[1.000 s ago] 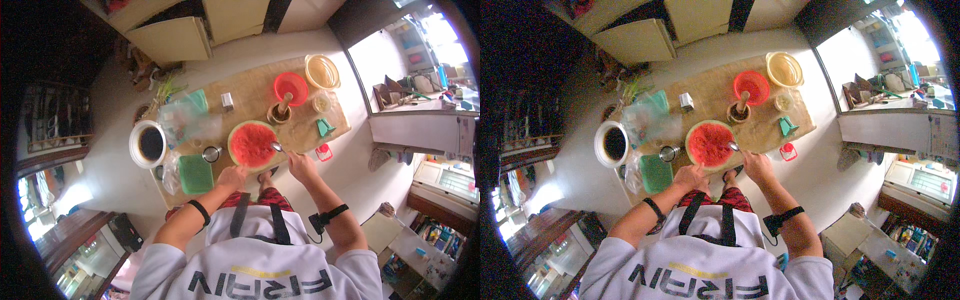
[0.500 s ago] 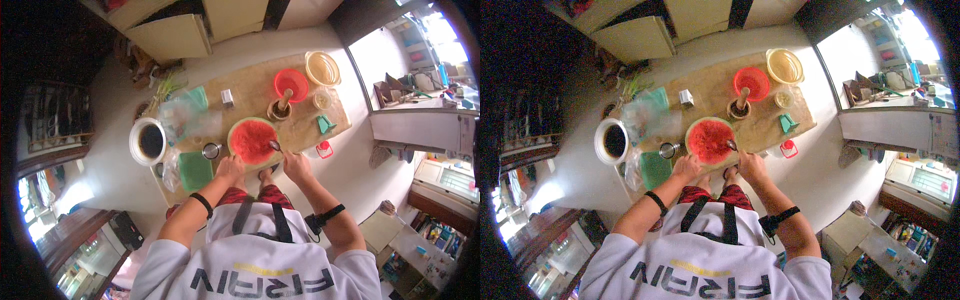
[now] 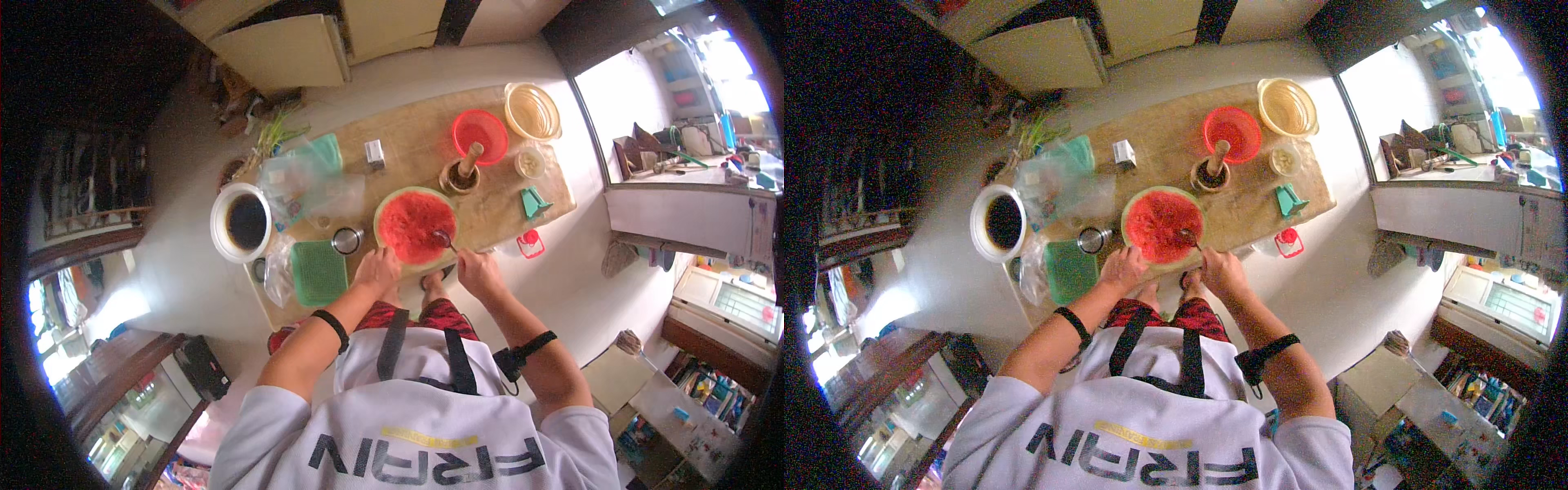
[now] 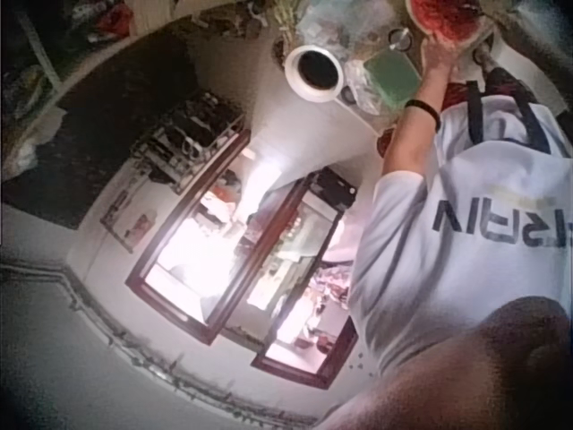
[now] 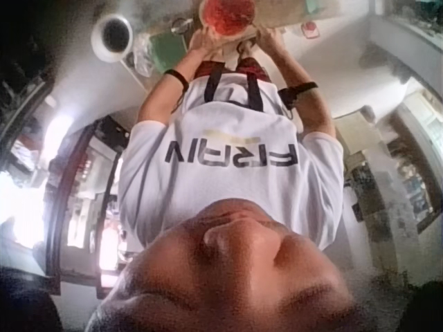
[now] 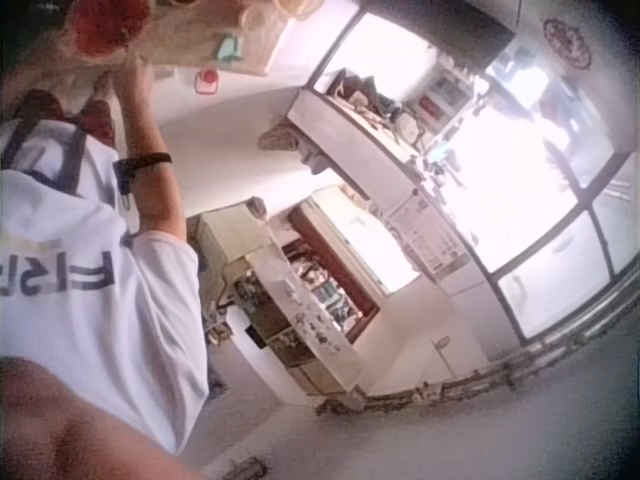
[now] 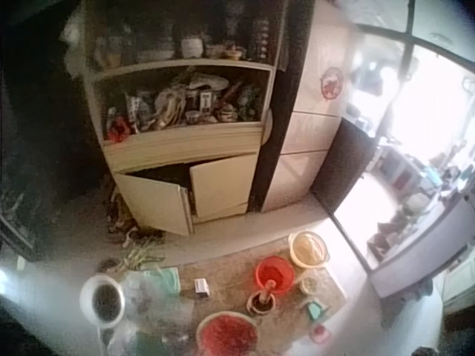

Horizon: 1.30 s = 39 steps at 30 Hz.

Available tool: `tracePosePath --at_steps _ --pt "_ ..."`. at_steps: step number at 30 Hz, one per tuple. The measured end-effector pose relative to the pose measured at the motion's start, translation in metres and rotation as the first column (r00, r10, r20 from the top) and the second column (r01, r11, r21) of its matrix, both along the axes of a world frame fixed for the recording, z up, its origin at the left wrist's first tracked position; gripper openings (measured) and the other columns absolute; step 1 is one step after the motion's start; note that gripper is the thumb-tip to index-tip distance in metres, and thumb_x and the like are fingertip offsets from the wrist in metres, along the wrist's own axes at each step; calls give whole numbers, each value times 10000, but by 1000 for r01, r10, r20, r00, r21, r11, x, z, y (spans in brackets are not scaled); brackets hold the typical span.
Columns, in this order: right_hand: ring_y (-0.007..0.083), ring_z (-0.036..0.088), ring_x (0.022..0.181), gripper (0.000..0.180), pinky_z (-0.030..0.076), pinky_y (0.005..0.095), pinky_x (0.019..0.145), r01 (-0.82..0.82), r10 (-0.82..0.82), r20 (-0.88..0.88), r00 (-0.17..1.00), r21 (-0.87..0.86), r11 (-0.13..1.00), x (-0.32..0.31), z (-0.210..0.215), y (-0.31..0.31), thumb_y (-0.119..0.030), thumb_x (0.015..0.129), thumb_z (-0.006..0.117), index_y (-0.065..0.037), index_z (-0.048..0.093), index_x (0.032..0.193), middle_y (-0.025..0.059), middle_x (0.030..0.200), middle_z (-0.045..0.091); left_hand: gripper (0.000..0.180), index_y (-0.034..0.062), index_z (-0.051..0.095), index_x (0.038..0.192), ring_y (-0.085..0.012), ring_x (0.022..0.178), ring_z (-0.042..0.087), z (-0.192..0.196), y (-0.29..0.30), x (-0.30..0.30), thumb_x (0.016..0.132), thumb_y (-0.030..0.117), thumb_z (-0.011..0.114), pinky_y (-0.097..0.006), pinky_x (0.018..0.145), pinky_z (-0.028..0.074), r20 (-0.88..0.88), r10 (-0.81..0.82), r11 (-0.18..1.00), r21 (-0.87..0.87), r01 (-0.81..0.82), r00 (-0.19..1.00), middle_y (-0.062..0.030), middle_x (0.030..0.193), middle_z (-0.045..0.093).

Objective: The person scoops watermelon into a bowl with a spoon, flips a crepe on a griddle using a wooden spatula, and stirs batter in a bowl with a spoon.

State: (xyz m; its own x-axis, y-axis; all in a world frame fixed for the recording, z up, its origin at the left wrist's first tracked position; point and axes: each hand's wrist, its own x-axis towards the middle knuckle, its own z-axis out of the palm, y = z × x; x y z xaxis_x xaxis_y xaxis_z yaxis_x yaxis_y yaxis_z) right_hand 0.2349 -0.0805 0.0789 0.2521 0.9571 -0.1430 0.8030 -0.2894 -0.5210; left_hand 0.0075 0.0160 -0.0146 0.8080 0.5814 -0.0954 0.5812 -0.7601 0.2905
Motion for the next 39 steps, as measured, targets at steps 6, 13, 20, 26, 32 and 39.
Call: tracePosePath --at_steps 6,13,20,26,32,39 --pt "399 592 600 74 478 488 555 21 -18 -45 999 55 998 -3 -2 -1 -108 793 556 -58 580 743 212 632 577 157 45 641 806 -273 860 597 22 3 3 786 155 531 -370 718 505 -38 -83 996 33 85 996 -126 890 585" --pt "419 597 686 73 490 497 631 11 -13 -94 995 -20 1000 4 -17 -4 -114 763 546 -64 589 794 206 698 604 155 44 639 788 -269 870 597 20 2 3 773 162 540 -363 725 500 -26 -46 999 11 46 999 -124 891 582" --pt "413 586 665 86 475 463 579 65 -66 -154 986 -9 998 -5 -19 -2 -105 789 574 -45 630 767 213 707 595 142 34 629 762 -276 855 597 21 4 1 758 148 545 -358 708 499 -8 -104 994 30 105 995 -123 866 575" --pt "282 636 614 98 498 358 570 202 -260 -356 898 -193 960 4 -37 -3 -63 772 581 -23 663 808 179 684 631 211 2 590 899 -325 874 596 6 3 -1 816 177 505 -406 750 493 45 38 993 -109 -32 998 -178 907 593" --pt "66 476 493 212 358 233 436 228 -363 -600 713 -291 929 12 -48 -11 -188 873 586 0 666 817 6 576 566 236 -9 563 937 -333 868 602 1 1 -1 823 189 507 -407 760 493 7 28 992 -126 -27 1000 -193 914 602" --pt "57 480 514 198 356 219 448 167 -387 -708 592 -361 917 10 -37 -10 -175 868 589 5 665 895 0 603 566 189 3 585 894 -332 850 612 15 3 0 829 158 499 -407 731 501 -85 -133 991 -22 132 987 -183 893 602"
